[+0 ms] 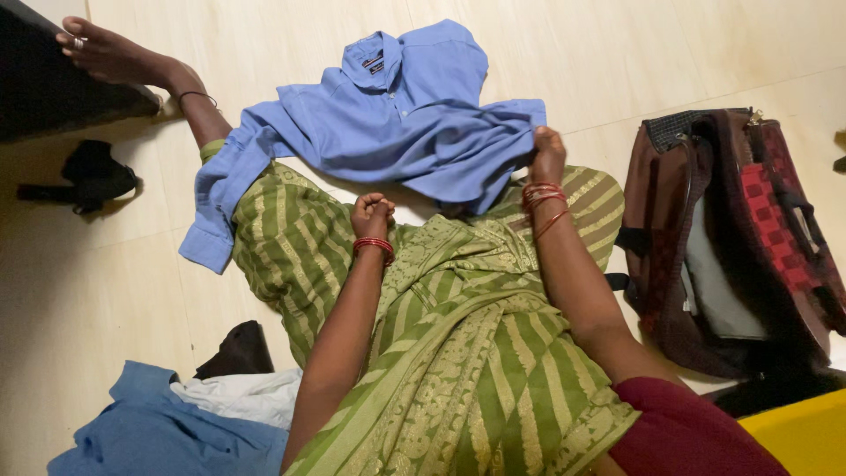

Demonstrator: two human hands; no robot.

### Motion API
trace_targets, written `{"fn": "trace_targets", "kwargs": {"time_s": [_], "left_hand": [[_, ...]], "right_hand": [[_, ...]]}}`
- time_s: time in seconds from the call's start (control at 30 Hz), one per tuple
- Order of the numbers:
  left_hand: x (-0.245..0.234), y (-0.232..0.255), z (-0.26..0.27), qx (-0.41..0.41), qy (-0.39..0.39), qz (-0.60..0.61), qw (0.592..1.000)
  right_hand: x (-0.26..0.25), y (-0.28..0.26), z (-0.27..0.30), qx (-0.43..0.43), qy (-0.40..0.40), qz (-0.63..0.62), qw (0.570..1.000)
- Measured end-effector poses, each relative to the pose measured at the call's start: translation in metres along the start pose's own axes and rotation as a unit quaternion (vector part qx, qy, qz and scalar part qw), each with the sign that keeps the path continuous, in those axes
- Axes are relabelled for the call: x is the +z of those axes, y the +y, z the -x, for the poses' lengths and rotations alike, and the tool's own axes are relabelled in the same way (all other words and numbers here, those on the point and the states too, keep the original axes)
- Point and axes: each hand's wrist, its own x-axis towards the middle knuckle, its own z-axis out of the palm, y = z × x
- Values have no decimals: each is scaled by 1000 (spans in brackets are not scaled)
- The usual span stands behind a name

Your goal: The person buttons a blue shirt while sitting on the floor, smooths the fabric by hand, folds the sleeves and body into a rectangle, and places the folded garment into a bag.

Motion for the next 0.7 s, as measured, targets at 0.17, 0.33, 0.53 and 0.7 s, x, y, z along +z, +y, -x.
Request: {"fn": "trace_targets", "kwargs": {"time_s": [0.17, 0.33, 0.53, 0.7], "left_hand": [[2, 32, -12, 73, 108, -204, 970], [2, 97, -45, 264, 143, -486, 821], [6, 166, -72, 18, 10, -703, 711], [3, 157, -75, -55, -47, -818, 571]], "right_hand": [[-18, -37, -29, -133, 94, 137, 977], [27, -45, 43, -233, -13, 547, 804], [64, -50, 91, -71, -222, 638, 734], [43, -8, 89, -98, -306, 743, 588]]}}
